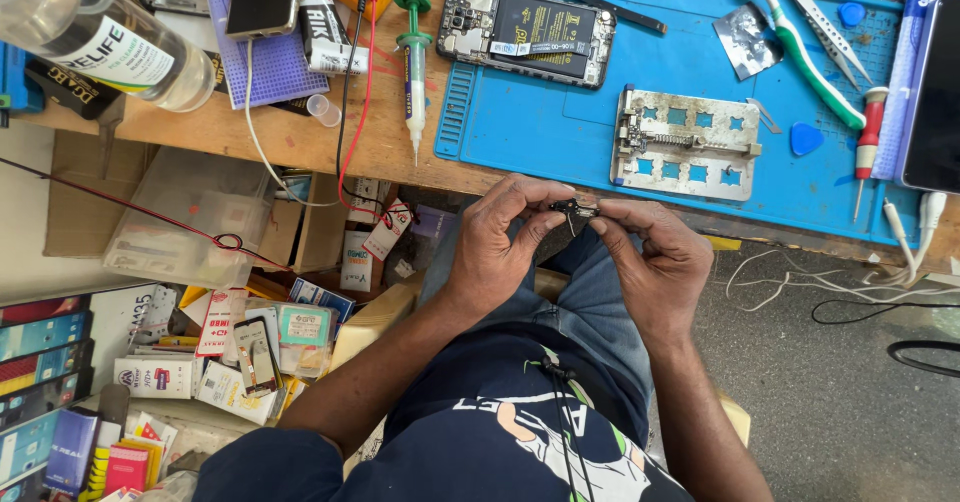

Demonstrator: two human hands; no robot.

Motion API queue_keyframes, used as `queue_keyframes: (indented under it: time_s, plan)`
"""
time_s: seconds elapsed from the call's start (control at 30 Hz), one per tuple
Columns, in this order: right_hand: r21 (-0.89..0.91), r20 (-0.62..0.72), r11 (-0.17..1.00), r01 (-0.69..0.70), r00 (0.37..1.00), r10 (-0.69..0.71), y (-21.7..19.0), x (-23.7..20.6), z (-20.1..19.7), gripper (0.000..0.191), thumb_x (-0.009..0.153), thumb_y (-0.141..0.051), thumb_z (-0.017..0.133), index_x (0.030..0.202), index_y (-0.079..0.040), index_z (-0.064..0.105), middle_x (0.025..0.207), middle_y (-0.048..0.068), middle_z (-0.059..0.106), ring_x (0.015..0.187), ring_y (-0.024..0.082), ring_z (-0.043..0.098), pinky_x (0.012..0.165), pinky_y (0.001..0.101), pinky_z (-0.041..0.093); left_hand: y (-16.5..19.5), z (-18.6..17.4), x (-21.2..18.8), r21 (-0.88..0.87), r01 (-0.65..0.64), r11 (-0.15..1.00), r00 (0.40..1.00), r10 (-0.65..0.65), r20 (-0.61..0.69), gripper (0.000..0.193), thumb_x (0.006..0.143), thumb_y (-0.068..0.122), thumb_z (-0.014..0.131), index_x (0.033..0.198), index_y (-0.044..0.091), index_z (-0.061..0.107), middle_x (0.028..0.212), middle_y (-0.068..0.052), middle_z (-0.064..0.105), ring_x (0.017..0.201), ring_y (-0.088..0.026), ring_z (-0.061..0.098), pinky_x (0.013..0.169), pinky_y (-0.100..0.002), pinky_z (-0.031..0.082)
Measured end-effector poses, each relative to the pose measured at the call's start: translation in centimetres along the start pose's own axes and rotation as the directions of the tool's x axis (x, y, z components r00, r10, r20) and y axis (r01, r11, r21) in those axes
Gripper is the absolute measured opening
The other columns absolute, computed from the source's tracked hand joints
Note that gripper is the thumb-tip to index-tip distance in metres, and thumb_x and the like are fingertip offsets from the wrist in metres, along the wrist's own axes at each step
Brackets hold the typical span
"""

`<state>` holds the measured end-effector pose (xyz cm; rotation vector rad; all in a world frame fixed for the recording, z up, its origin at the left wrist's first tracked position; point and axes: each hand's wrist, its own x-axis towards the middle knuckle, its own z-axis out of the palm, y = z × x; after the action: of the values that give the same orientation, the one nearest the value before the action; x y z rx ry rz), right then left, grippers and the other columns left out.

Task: The person cleans small electronic components with a toothbrush and a pen-like tool, then places them into a disassembled smartphone chassis. They connect a charging cable to the phone and later use a soldering iron on a component held in a vise.

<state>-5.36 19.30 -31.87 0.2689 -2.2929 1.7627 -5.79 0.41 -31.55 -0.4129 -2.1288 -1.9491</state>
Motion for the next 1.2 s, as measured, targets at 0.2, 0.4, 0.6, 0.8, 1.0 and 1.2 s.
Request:
queue_keyframes:
  time_s: [0.2,0.4,0.6,0.8,1.0,1.2]
  plan:
    - [-0.005,0.008,0.999,0.033,0.999,-0.033,0.5,0.1,0.0,0.021,0.094,0.005,0.078,0.114,-0.002,0.075,0.108,0.007,0.076,0.094,0.008,0.068,0.079,0.0211,0.055,-0.4,0.1,0.0,-0.015,0.025,1.0,1.0,-0.025,0.013,0.024,0.098,0.003,0.072,0.121,0.006,0.068,0.112,-0.005,0.07,0.103,-0.013,0.07,0.091,-0.027,0.061]
    - [-0.109,0.029,0.992,0.059,0.998,-0.056,-0.5,1.1,-1.8,0.024,0.091,0.004,0.079,0.114,-0.002,0.075,0.109,0.008,0.077,0.098,0.013,0.072,0.082,0.0266,0.059,0.2,0.1,0.2,-0.122,0.169,0.978,0.986,-0.167,0.025,0.022,0.099,-0.004,0.069,0.12,0.0,0.067,0.11,-0.008,0.072,0.101,-0.014,0.073,0.088,-0.028,0.06]
    - [-0.712,0.011,0.673,0.199,0.962,-0.273,0.9,10.0,-11.5,0.022,0.099,-0.009,0.076,0.121,-0.007,0.075,0.105,0.015,0.073,0.091,0.029,0.07,0.076,0.0403,0.055,0.2,0.3,2.5,-0.455,0.189,0.87,0.982,-0.17,0.082,0.023,0.104,-0.004,0.058,0.126,-0.006,0.063,0.11,-0.013,0.072,0.102,-0.02,0.072,0.091,-0.031,0.06]
    - [-0.832,0.199,0.457,0.313,0.939,-0.28,5.3,14.7,-13.2,0.013,0.104,-0.011,0.076,0.116,-0.007,0.072,0.108,0.015,0.068,0.101,0.035,0.066,0.088,0.049,0.053,-0.6,0.8,3.4,-0.539,0.29,0.791,0.948,-0.313,0.052,0.023,0.102,0.001,0.064,0.124,-0.005,0.066,0.107,-0.012,0.073,0.097,-0.023,0.076,0.085,-0.033,0.063]
    - [-0.935,0.163,0.231,0.269,0.904,-0.395,5.4,15.1,-13.5,0.015,0.091,-0.015,0.081,0.104,-0.008,0.076,0.1,0.014,0.067,0.093,0.035,0.065,0.074,0.0453,0.051,-0.9,0.2,4.5,-0.699,0.316,0.641,0.939,-0.315,0.135,0.023,0.103,0.009,0.065,0.124,0.0,0.065,0.114,-0.014,0.074,0.103,-0.023,0.075,0.085,-0.032,0.064]
    - [-0.861,0.112,0.429,0.272,0.926,-0.362,1.5,14.2,-13.0,0.011,0.102,-0.007,0.071,0.113,-0.007,0.07,0.101,0.012,0.067,0.091,0.027,0.069,0.078,0.0399,0.055,-0.3,0.1,4.9,-0.716,0.344,0.607,0.923,-0.36,0.138,0.022,0.102,0.008,0.065,0.123,0.001,0.066,0.117,-0.014,0.075,0.106,-0.023,0.075,0.088,-0.032,0.064]
